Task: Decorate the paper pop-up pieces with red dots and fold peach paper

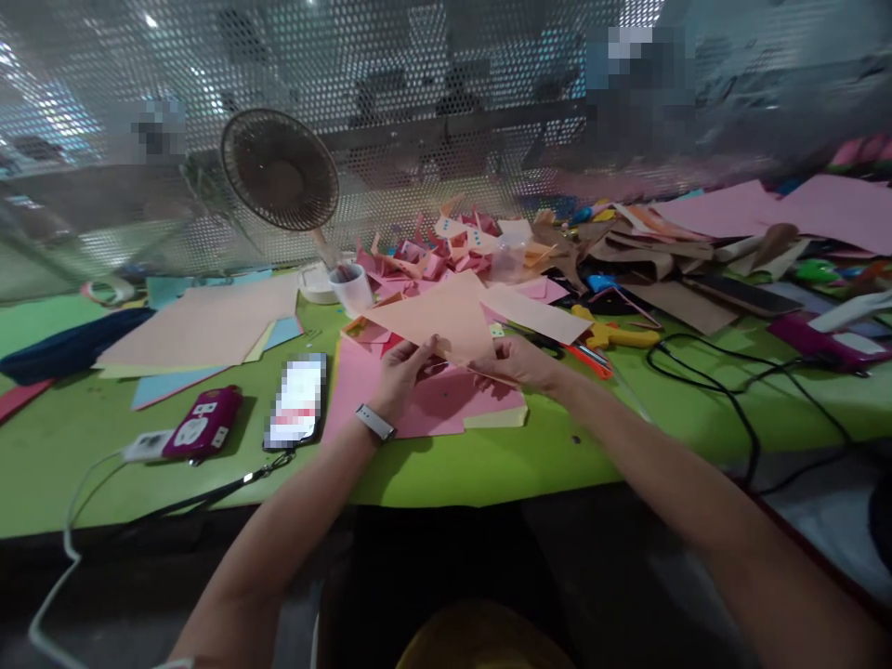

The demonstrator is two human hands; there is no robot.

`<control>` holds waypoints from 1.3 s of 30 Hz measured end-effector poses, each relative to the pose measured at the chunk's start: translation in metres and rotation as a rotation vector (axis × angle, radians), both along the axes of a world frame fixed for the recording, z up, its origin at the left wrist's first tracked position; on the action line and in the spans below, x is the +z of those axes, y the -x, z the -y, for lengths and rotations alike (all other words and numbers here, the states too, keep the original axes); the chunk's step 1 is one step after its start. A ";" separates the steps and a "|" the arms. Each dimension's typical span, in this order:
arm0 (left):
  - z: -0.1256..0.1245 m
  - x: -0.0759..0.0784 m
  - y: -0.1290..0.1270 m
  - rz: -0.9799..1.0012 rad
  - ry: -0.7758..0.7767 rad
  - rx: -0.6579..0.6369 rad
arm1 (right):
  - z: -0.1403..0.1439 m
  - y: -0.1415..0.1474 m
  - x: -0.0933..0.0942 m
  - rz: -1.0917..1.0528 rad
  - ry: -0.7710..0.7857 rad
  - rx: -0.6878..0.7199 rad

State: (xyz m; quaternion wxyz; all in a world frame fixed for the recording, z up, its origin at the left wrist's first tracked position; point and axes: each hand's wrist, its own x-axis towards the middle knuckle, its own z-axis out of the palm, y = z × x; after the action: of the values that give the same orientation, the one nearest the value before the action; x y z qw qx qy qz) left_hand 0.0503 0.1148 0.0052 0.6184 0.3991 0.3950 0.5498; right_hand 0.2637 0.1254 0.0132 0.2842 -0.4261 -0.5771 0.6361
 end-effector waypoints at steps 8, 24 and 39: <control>0.000 -0.002 -0.001 0.048 -0.012 0.007 | 0.000 0.001 0.002 -0.024 -0.020 -0.035; -0.001 0.004 -0.003 0.197 0.079 0.116 | -0.012 -0.006 0.001 -0.029 -0.008 0.017; -0.002 0.002 -0.004 0.141 0.060 0.066 | -0.015 -0.014 0.001 -0.073 -0.140 -0.051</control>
State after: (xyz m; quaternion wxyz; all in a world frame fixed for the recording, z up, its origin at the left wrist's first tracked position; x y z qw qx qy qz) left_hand 0.0547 0.1165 0.0067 0.6380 0.3275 0.3796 0.5845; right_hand 0.2779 0.1404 0.0146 0.3506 -0.3962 -0.5983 0.6018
